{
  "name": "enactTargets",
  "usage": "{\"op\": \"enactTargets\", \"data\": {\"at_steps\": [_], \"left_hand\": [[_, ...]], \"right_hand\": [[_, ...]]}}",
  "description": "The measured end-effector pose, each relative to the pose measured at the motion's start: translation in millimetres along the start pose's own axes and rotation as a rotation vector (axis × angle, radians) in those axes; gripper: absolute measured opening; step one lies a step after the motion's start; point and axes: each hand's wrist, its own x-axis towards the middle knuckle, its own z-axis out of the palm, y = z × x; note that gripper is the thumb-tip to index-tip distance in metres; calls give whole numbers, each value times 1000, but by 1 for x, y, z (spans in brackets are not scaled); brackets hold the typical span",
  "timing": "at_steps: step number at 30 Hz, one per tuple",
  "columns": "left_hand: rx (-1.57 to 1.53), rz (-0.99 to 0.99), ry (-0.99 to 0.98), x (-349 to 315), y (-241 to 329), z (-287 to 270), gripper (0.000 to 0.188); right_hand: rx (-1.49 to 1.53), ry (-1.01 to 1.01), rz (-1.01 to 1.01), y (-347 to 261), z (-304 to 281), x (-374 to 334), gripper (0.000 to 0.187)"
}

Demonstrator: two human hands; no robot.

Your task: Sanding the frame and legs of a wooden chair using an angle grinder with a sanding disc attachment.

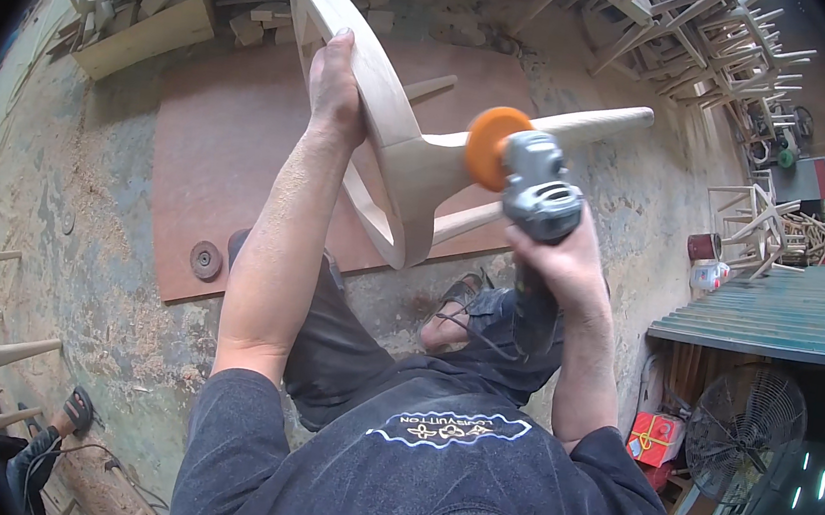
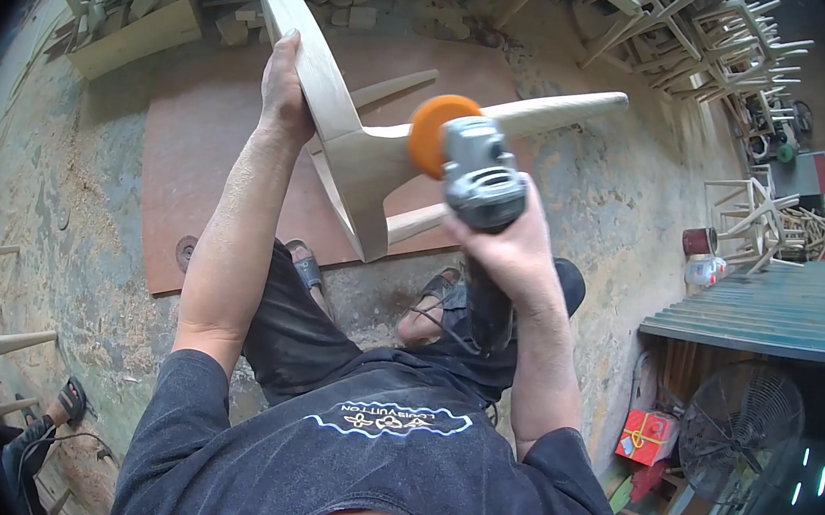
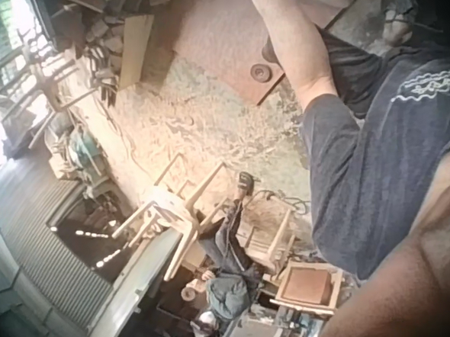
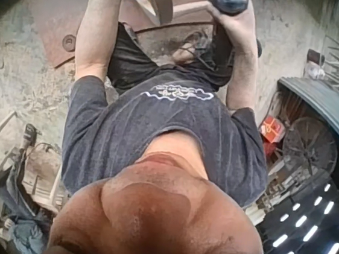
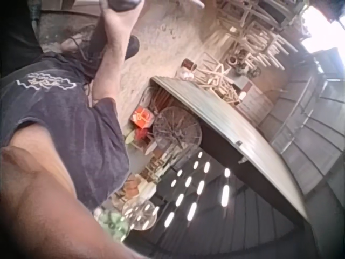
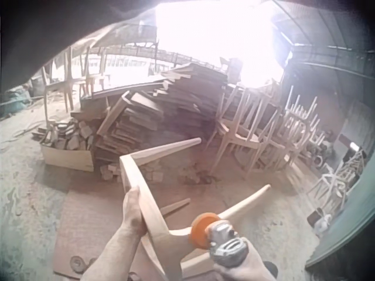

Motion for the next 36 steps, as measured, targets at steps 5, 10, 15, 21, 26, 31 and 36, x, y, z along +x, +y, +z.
{"op": "enactTargets", "data": {"at_steps": [5,10,15,21,26,31,36], "left_hand": [[48,58,31,8,-15,-2,54],[4,-13,28,2,-8,-10,57],[12,-4,32,1,-5,-8,53],[24,13,12,6,-8,1,53],[41,-72,-13,6,1,-11,67],[90,-104,-66,6,9,-16,60],[73,-123,-73,7,16,-18,60]], "right_hand": [[-43,-55,-64,-13,12,-9,65],[80,-288,-63,-15,28,-15,70],[5,-27,37,-3,-32,2,63],[122,44,170,4,-52,-3,62],[-10,-237,-89,-4,19,-11,64],[43,-178,-69,7,-11,-2,66],[146,106,57,33,-102,42,53]]}}
